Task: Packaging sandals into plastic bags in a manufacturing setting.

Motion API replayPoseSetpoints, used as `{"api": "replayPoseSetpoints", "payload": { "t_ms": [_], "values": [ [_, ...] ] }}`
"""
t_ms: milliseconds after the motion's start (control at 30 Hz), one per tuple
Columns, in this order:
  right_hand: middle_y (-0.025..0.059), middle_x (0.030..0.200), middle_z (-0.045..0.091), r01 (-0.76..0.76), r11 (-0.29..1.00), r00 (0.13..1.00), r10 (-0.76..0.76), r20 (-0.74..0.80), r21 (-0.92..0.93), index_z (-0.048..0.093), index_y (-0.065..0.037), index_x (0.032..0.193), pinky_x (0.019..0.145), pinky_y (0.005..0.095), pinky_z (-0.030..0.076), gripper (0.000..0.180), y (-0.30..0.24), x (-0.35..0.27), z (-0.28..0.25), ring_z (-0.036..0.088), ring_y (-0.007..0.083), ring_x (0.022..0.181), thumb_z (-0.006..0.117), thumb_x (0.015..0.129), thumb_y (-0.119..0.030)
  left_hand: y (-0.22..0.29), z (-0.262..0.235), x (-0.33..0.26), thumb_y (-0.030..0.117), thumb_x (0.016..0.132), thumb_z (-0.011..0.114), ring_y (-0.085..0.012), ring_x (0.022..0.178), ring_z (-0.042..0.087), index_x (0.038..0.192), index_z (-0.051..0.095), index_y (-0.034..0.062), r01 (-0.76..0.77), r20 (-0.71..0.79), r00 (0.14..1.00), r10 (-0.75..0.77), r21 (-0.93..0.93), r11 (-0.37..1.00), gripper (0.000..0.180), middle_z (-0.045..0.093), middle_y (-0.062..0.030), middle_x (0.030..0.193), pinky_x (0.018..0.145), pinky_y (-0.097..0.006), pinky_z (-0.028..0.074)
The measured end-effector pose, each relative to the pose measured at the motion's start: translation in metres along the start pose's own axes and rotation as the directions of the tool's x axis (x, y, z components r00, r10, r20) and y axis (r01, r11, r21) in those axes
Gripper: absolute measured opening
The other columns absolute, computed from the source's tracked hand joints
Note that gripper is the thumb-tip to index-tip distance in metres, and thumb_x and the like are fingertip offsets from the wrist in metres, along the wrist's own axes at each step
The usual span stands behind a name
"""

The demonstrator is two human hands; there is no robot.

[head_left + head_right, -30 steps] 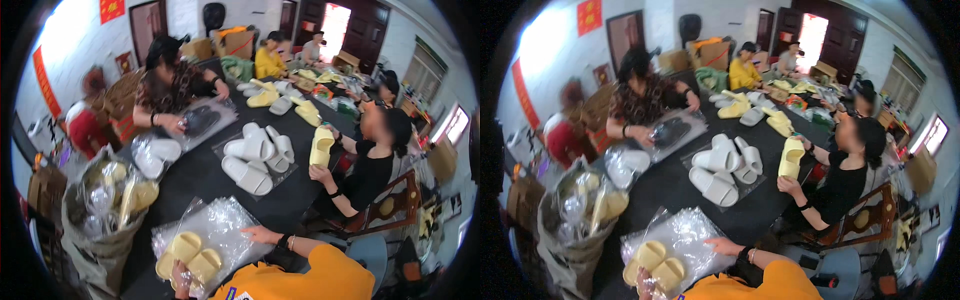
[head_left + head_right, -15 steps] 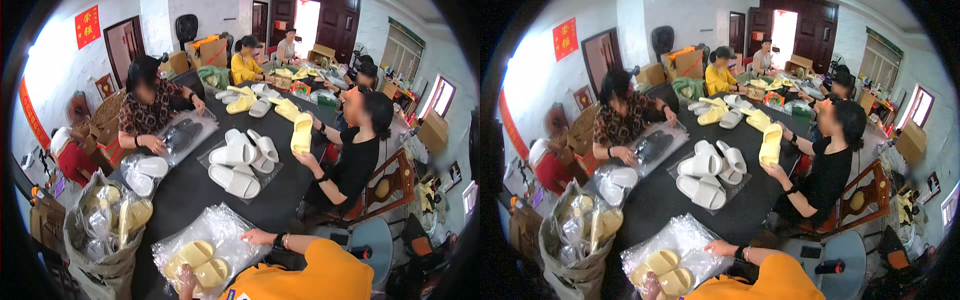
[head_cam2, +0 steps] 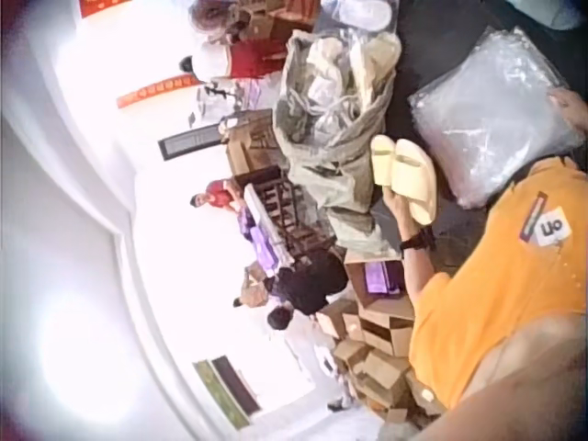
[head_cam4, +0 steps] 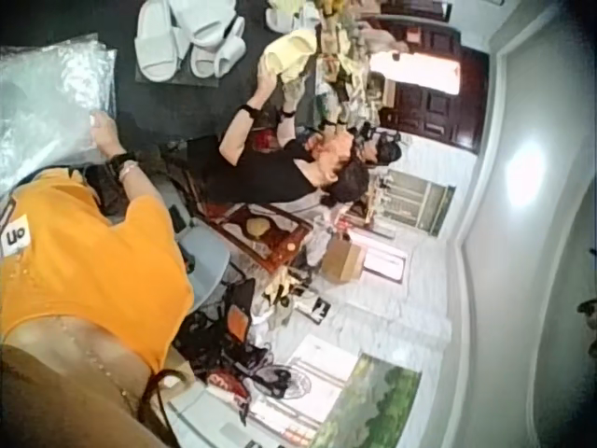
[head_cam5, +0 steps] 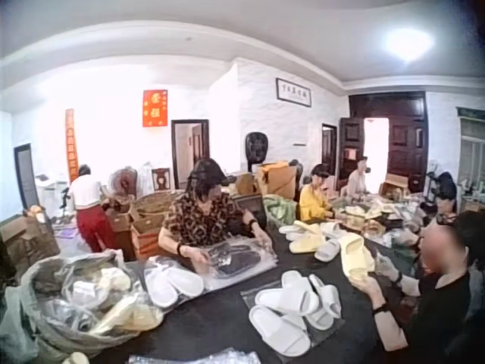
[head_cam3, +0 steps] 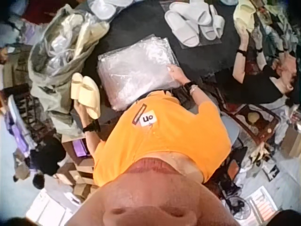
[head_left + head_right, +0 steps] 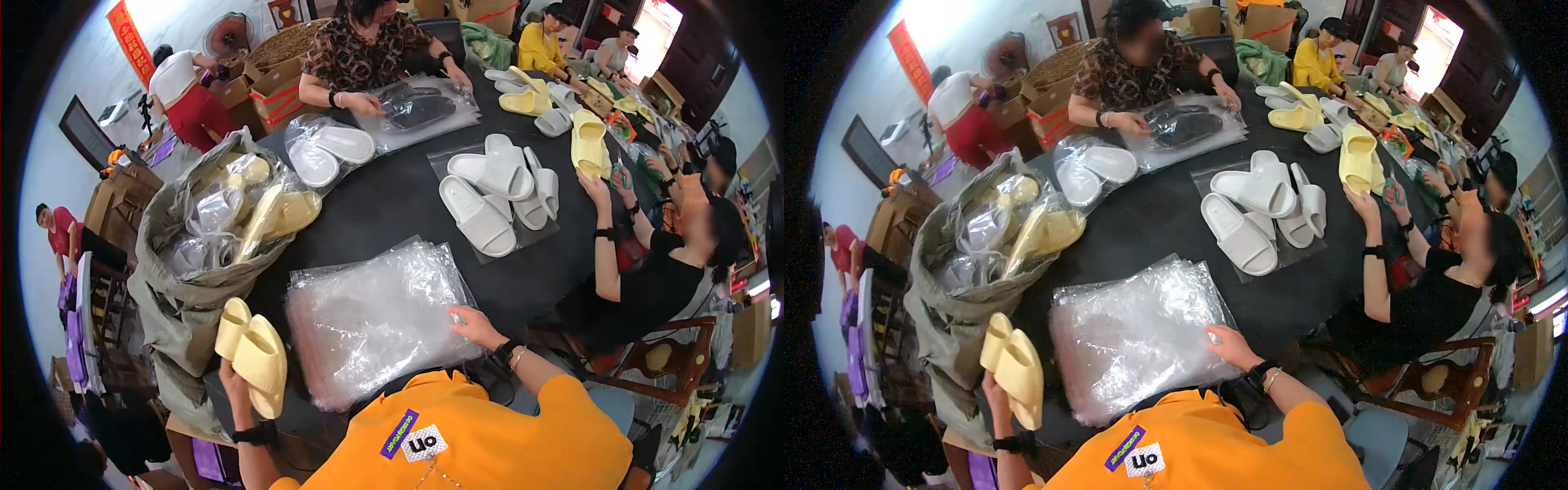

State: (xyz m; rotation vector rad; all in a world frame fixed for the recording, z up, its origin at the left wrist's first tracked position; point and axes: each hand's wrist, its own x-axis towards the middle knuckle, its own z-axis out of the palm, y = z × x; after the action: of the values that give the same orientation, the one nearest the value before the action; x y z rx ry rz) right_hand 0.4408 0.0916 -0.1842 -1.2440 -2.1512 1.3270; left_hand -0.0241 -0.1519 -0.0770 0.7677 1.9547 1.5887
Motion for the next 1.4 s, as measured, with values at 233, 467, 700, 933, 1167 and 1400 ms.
{"api": "replayPoseSetpoints", "payload": {
  "t_ms": [233, 467, 700, 933, 1167, 1400],
  "values": [
    [0.0130, 0.120, 0.052, 0.093, 0.992, 0.995, -0.089, 0.049, -0.089, 0.050, -0.004, 0.121, 0.083, 0.0321, 0.044, 0.047, -0.012, 0.015, 0.000, 0.055, 0.0258, 0.100, 0.060, 0.077, -0.016, 0.123, 0.088, -0.001, -0.003, 0.078, 0.058, -0.0176, 0.099, 0.054, 0.110, 0.056, -0.0015, -0.300, 0.257, 0.930, 0.262, 0.119, 0.947, 0.032, 0.059, -0.0094, 0.106, 0.086, -0.028, 0.041],
    [0.0174, 0.121, 0.050, 0.064, 0.994, 0.989, -0.051, 0.137, -0.091, 0.047, -0.005, 0.123, 0.093, 0.0362, 0.039, 0.047, -0.006, 0.021, 0.015, 0.048, 0.0322, 0.111, 0.054, 0.078, -0.015, 0.054, 0.237, 0.002, 0.010, 0.079, 0.060, -0.0287, 0.091, 0.058, 0.105, 0.056, 0.0015, -0.406, 0.610, 0.751, 0.253, 0.126, 0.905, 0.027, 0.059, -0.0136, 0.097, 0.077, -0.033, 0.045],
    [0.0168, 0.120, 0.052, 0.201, 0.978, 0.979, -0.199, 0.045, -0.063, 0.052, -0.004, 0.117, 0.095, 0.0346, 0.038, 0.047, 0.037, 0.011, 0.027, 0.049, 0.0285, 0.113, 0.049, 0.071, -0.001, -0.058, 0.264, 0.030, 0.010, 0.075, 0.053, -0.0379, 0.077, 0.059, 0.091, 0.049, 0.0029, -0.456, 0.507, 0.861, 0.050, 0.725, 0.516, 0.018, 0.056, -0.0168, 0.091, 0.065, -0.048, 0.047],
    [0.0118, 0.103, 0.053, -0.014, 1.000, 0.995, 0.017, 0.098, -0.026, 0.056, -0.004, 0.106, 0.076, 0.0312, 0.044, 0.030, -0.007, 0.005, 0.013, 0.055, 0.0228, 0.080, 0.052, 0.076, -0.005, -0.074, 0.190, 0.064, 0.005, 0.075, 0.049, -0.0387, 0.084, 0.056, 0.088, 0.050, 0.0018, -0.268, 0.243, 0.963, 0.120, 0.790, 0.552, 0.013, 0.053, -0.0156, 0.094, 0.069, -0.046, 0.045],
    [0.0077, 0.091, 0.053, -0.081, 0.994, 0.994, 0.075, 0.076, 0.072, 0.058, -0.005, 0.103, 0.067, 0.0290, 0.045, 0.028, 0.003, -0.011, 0.002, 0.053, 0.0158, 0.070, 0.060, 0.077, -0.012, -0.003, 0.214, 0.053, 0.007, 0.075, 0.049, -0.0398, 0.076, 0.055, 0.081, 0.050, 0.0023, -0.447, 0.377, 0.893, 0.246, 0.680, 0.581, 0.008, 0.054, -0.0162, 0.087, 0.066, -0.047, 0.044],
    [0.0023, 0.075, 0.053, -0.210, 0.928, 0.971, 0.159, 0.181, 0.308, 0.060, -0.002, 0.095, 0.066, 0.0252, 0.044, 0.021, 0.026, -0.013, 0.008, 0.053, 0.0113, 0.071, 0.062, 0.075, -0.008, -0.027, 0.330, 0.009, 0.007, 0.074, 0.051, -0.0367, 0.080, 0.059, 0.090, 0.053, 0.0015, -0.538, 0.640, 0.766, 0.069, 0.578, 0.614, 0.017, 0.058, -0.0175, 0.090, 0.069, -0.046, 0.047]
  ]
}}
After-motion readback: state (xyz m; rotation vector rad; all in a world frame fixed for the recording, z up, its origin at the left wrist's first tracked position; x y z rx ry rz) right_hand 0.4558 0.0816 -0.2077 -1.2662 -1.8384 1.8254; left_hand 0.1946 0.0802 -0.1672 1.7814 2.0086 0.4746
